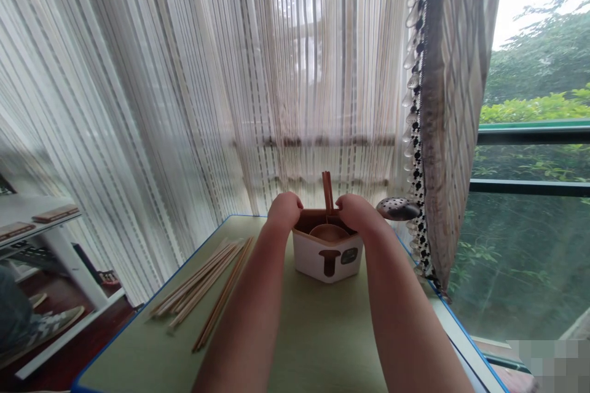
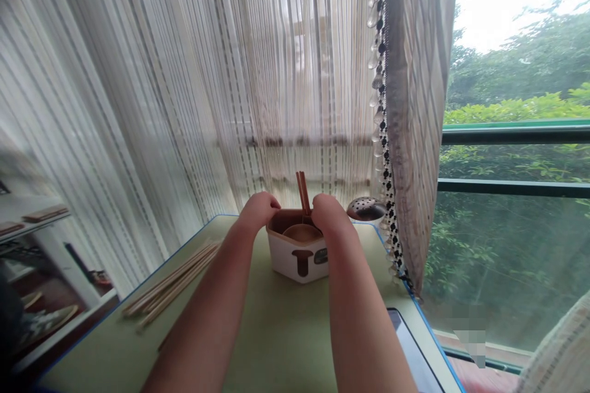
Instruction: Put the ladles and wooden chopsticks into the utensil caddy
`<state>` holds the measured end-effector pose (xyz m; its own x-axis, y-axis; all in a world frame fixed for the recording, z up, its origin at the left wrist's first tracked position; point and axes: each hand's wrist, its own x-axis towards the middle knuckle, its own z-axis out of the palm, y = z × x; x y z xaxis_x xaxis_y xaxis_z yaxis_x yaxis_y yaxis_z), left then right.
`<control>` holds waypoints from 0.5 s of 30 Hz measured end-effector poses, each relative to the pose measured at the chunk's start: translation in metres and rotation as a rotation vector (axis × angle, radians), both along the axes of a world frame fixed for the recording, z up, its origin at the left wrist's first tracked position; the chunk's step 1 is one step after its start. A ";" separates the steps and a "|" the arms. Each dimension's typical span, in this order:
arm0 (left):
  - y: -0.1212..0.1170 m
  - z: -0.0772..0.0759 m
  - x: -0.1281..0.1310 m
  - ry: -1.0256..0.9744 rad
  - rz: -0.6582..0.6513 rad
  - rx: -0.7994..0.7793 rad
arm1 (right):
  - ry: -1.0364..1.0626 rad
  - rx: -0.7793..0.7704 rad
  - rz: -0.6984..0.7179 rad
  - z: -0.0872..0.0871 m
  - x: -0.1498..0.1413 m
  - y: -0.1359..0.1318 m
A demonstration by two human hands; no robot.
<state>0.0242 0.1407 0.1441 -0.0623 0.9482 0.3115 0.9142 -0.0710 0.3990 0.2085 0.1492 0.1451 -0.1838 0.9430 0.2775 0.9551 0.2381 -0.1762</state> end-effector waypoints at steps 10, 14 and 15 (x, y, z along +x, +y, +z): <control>-0.015 0.014 -0.004 0.034 0.027 0.031 | 0.008 -0.005 0.051 0.023 -0.005 -0.027; -0.043 0.035 -0.011 -0.045 0.031 0.137 | 0.040 -0.051 0.156 0.039 -0.004 -0.055; -0.052 0.041 -0.013 -0.081 0.010 0.174 | 0.042 -0.038 0.177 0.042 -0.006 -0.063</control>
<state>0.0111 0.0886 0.1846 -0.1030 0.8796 0.4644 0.8804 -0.1366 0.4541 0.2021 0.0863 0.1872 -0.3371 0.9068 0.2532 0.8902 0.3945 -0.2276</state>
